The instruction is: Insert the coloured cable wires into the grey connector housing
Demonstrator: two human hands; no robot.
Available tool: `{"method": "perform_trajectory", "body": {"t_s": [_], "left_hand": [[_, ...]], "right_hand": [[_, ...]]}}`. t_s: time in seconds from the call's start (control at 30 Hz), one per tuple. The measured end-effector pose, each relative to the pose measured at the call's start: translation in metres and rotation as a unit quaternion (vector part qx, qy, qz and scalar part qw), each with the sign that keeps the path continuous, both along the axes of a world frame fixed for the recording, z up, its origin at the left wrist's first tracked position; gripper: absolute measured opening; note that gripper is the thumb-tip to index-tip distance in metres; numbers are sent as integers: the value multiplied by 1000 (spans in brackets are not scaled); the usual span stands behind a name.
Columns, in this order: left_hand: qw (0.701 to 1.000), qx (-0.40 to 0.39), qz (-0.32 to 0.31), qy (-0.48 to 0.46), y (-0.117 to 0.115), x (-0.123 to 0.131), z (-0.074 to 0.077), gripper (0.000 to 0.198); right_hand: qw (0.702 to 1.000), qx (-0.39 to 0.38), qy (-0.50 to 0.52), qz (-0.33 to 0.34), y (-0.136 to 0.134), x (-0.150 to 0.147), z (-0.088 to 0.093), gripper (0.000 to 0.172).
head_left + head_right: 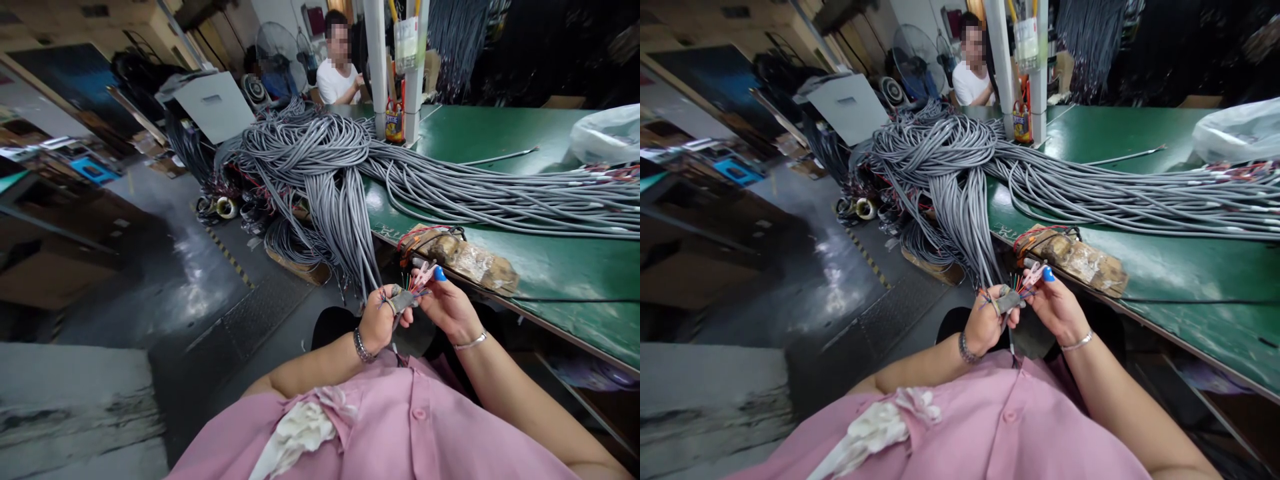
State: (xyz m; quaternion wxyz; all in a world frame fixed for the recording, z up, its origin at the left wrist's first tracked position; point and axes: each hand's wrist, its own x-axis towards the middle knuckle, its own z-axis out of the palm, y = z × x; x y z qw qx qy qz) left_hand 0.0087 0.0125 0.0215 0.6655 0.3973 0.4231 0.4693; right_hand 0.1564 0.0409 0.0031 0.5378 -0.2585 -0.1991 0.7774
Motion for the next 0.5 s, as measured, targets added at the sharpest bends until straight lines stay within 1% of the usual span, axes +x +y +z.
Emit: {"method": "perform_trajectory", "body": {"t_s": [0.17, 0.33, 0.5], "left_hand": [[1000, 5, -7, 11, 0, -1, -2, 28], [1000, 12, -9, 17, -2, -3, -4, 27], [1000, 12, -9, 22, -2, -3, -4, 28]], "right_hand": [[1000, 5, -7, -25, 1, -3, -3, 25], [1000, 7, -4, -21, -1, -3, -3, 27], [1000, 11, -8, -26, -1, -4, -3, 27]]}}
